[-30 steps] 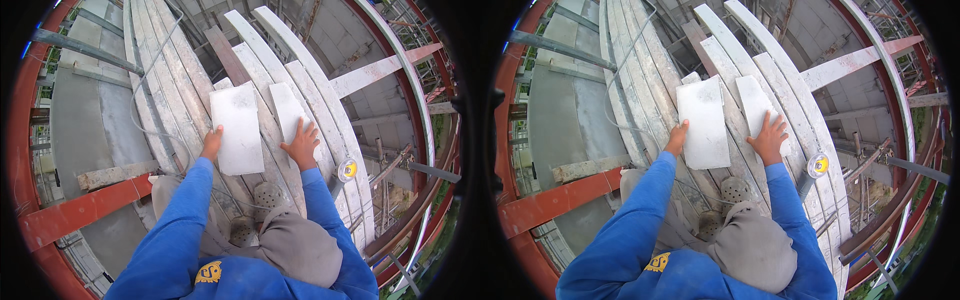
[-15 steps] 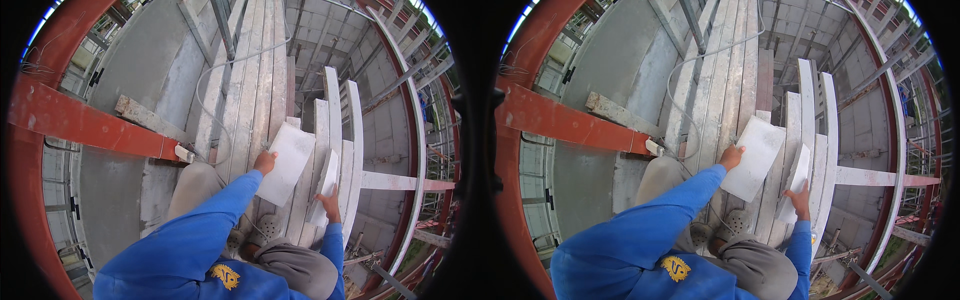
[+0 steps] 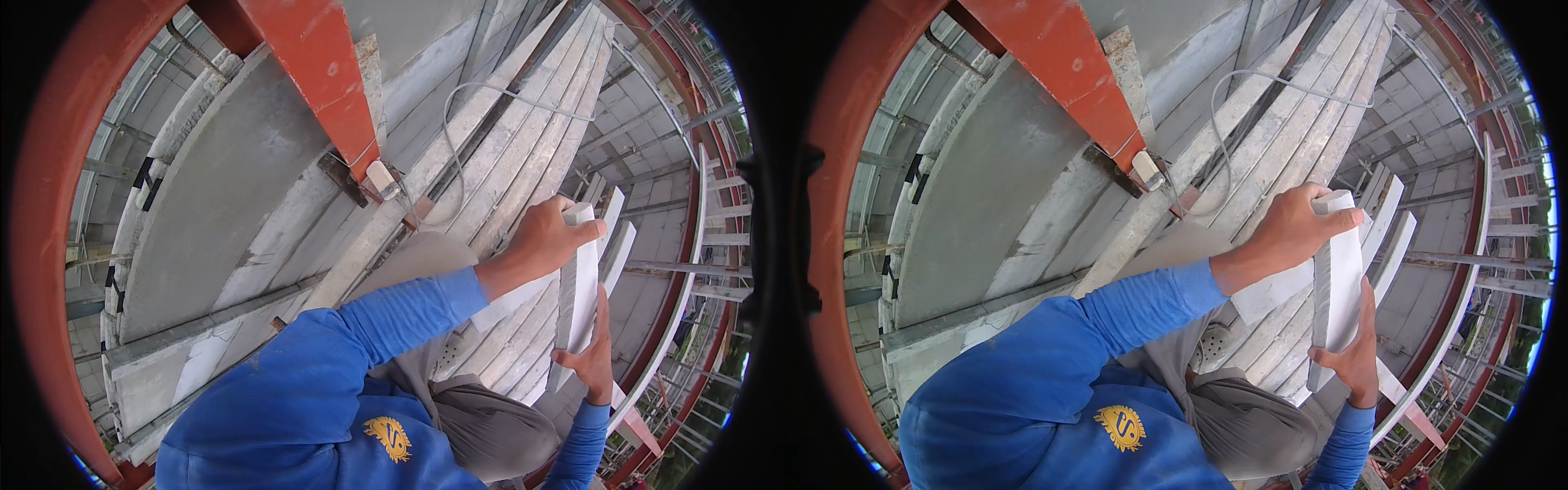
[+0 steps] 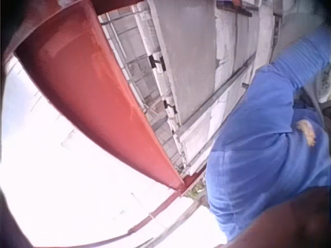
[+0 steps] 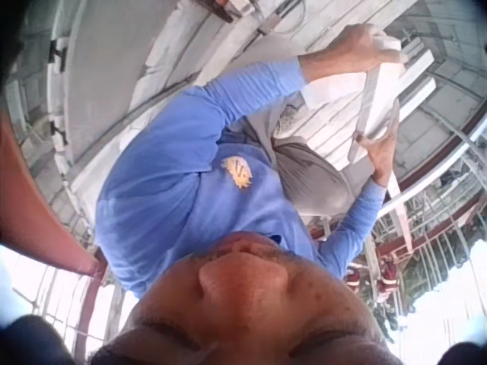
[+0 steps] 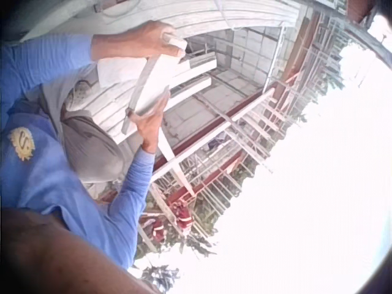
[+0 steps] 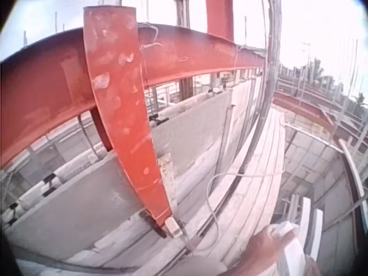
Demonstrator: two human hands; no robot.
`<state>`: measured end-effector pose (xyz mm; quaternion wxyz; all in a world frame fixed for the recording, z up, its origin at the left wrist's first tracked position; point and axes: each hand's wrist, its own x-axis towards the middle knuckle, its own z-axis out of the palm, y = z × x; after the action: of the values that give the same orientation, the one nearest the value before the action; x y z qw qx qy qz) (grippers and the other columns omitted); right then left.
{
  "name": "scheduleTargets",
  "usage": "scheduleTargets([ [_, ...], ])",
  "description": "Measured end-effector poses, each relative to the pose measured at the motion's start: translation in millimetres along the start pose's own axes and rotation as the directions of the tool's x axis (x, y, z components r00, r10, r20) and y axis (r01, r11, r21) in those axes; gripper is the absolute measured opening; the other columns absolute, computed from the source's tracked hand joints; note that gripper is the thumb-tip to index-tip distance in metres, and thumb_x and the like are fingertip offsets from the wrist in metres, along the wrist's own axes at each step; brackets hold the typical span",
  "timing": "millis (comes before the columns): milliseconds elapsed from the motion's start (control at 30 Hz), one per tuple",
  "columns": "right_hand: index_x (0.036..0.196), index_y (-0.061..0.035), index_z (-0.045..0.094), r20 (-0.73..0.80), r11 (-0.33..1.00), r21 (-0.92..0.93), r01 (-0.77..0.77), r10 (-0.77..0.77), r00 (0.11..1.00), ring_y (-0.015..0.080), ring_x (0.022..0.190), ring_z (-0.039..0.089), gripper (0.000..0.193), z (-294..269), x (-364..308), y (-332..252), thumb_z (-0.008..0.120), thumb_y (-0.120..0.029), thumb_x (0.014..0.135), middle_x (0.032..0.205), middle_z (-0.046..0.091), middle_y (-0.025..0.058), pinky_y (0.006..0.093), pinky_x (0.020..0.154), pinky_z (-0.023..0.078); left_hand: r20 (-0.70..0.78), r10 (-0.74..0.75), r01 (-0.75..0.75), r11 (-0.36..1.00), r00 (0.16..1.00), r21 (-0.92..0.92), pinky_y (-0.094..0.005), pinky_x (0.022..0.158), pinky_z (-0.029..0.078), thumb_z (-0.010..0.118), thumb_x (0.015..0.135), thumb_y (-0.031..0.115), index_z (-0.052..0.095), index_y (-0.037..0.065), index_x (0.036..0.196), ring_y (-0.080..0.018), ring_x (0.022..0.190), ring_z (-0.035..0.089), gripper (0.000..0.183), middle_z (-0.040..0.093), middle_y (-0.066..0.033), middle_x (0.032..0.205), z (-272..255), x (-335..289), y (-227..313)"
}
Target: The person measures a white tile with a tape measure and marks it with a pencil, then uses an angle grinder to cut the tile along the marked line. The person repositions the tile and continues cutting to complete the shape.
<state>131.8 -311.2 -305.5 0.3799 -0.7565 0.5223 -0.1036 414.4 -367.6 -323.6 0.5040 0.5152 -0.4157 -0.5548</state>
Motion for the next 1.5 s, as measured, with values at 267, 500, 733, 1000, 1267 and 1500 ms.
scheduleTargets([
  [267,0.175,-0.0101,0.011,-0.044,0.717,-0.342,0.608,-0.658,0.751,0.0497,0.163,0.023,0.150,62.9,102.7,-141.8,0.103,-0.037,0.060,0.177,0.019,0.0291,0.0581,0.129,0.031,-0.312,0.506,-0.441,0.860,0.804,0.257,-0.0375,0.066,0.057,0.076,0.092,0.022,0.064,-0.012,0.129,-0.0249,0.071,0.074,0.051,0.074,-0.0220,0.084,-155.4,-118.8,124.3],
  [500,0.174,-0.0100,0.021,0.047,0.823,-0.212,0.528,-0.531,0.846,0.0408,0.166,0.023,0.123,79.4,143.3,-160.0,0.090,-0.054,0.083,0.178,0.025,0.0229,0.0525,0.132,0.027,-0.258,0.622,-0.237,0.599,0.740,0.765,-0.0393,0.078,0.060,0.077,0.096,0.020,0.067,-0.004,0.133,-0.0301,0.088,0.078,0.046,0.078,-0.0211,0.102,-250.8,-189.8,124.7],
  [733,0.170,-0.0081,0.038,-0.082,0.993,-0.046,0.105,-0.108,0.991,0.0351,0.161,0.035,0.081,33.8,140.4,-2.6,0.068,-0.048,0.106,0.174,0.038,0.0184,0.0473,0.131,0.027,-0.291,0.352,0.060,0.542,0.890,0.838,-0.0530,0.076,0.059,0.071,0.100,0.025,0.061,-0.001,0.137,-0.0461,0.083,0.074,0.046,0.076,-0.0281,0.096,-324.2,-205.0,44.9],
  [1000,0.165,-0.0041,0.045,-0.231,0.939,0.177,-0.295,0.331,0.915,0.0368,0.154,0.044,0.078,1.8,89.7,79.1,0.061,-0.056,0.108,0.166,0.048,0.0191,0.0552,0.123,0.037,-0.376,0.235,0.178,0.586,0.896,0.791,-0.0518,0.087,0.060,0.068,0.106,0.030,0.059,0.006,0.147,-0.0468,0.099,0.075,0.049,0.076,-0.0274,0.114,-382.8,-213.6,-95.3],
  [1267,0.160,-0.0043,0.053,-0.254,0.887,0.201,-0.415,0.457,0.853,0.0366,0.148,0.051,0.076,-18.9,68.5,156.3,0.064,-0.057,0.106,0.157,0.057,0.0182,0.0544,0.119,0.040,-0.478,0.283,0.185,0.670,0.831,0.719,-0.0523,0.097,0.059,0.068,0.106,0.028,0.055,0.005,0.150,-0.0482,0.110,0.073,0.051,0.074,-0.0292,0.124,-392.9,-186.7,-221.8],
  [1500,0.155,-0.0018,0.057,-0.266,0.877,0.187,-0.441,0.478,0.837,0.0381,0.145,0.054,0.075,-22.1,58.3,172.9,0.065,-0.058,0.106,0.153,0.061,0.0195,0.0544,0.115,0.042,-0.654,0.004,0.468,0.696,0.756,0.544,-0.0545,0.098,0.057,0.065,0.106,0.027,0.055,0.003,0.151,-0.0483,0.113,0.072,0.052,0.074,-0.0292,0.124,-378.5,-183.4,-279.4],
])
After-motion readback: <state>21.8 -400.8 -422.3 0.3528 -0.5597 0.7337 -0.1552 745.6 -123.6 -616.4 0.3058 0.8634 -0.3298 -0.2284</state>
